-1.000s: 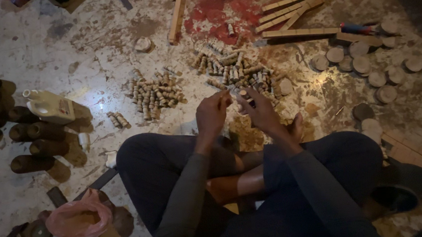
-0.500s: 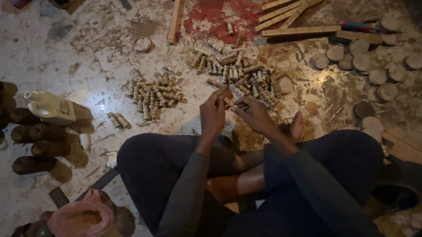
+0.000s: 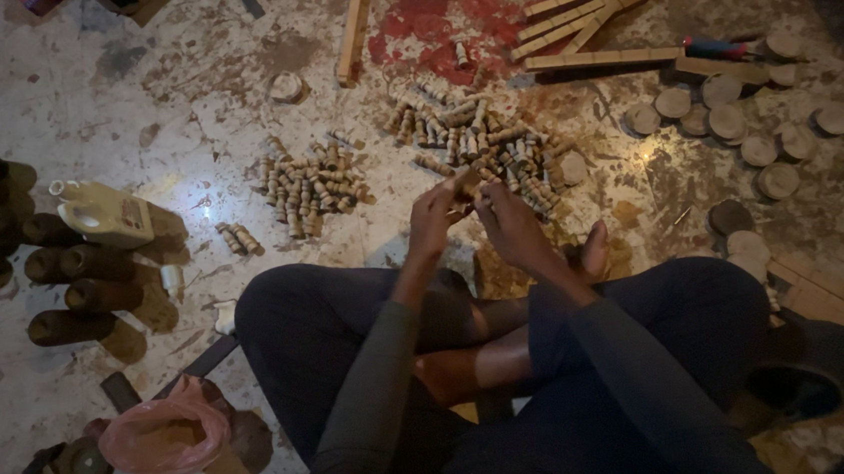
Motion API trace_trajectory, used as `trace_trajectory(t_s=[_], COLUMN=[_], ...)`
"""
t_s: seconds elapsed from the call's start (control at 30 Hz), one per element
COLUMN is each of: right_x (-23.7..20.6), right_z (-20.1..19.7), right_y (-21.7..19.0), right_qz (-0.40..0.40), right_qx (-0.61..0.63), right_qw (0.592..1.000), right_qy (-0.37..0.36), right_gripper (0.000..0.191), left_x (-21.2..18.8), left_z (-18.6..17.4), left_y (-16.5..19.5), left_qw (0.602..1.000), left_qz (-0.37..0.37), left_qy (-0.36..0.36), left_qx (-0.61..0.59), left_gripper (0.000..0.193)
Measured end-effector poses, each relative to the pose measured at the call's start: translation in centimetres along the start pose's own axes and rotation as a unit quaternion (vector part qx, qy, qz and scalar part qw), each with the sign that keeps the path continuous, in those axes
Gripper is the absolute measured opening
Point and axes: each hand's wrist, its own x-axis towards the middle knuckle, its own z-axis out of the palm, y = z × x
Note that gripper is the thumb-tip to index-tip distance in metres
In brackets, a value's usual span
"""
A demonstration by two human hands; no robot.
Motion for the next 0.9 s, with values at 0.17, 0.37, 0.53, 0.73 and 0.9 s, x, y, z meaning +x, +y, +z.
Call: trace_trajectory(t_s=[0.17, 0.37, 0.53, 0.73, 0.9], right_x=[-0.2, 0.2, 0.8, -0.2, 0.3], right_z=[-0.5, 0.9, 1.7, 0.9, 1.2], right_y=[-0.9, 1.4, 2.3, 2.0, 1.1], right_qz=[-0.028, 0.087, 0.305, 0.329, 0.328], right_qx=[-0.027, 0.107, 0.452, 0.512, 0.464], right_qw=[0.999, 0.99, 0.836, 0.788, 0.819], right_qy=[0.037, -0.019, -0.058, -0.098, -0.076], right_gripper=[0.025, 0.042, 0.034, 0.048, 0.044], left_x=[-0.7, -0.8, -1.0, -1.5, -1.3], left_z=[-0.1, 0.2, 0.5, 0.6, 0.5], left_y=[0.2, 0.3, 0.1, 0.6, 0.0], left_qw=[0.999, 0.992, 0.989, 0.978, 0.982], left_qz=[0.002, 0.094, 0.104, 0.156, 0.152], left_qy=[-0.042, -0.066, -0.073, -0.031, -0.021], left_qx=[-0.034, 0.047, 0.08, 0.135, 0.108], left_gripper=[0.047, 0.044, 0.04, 0.037, 0.038])
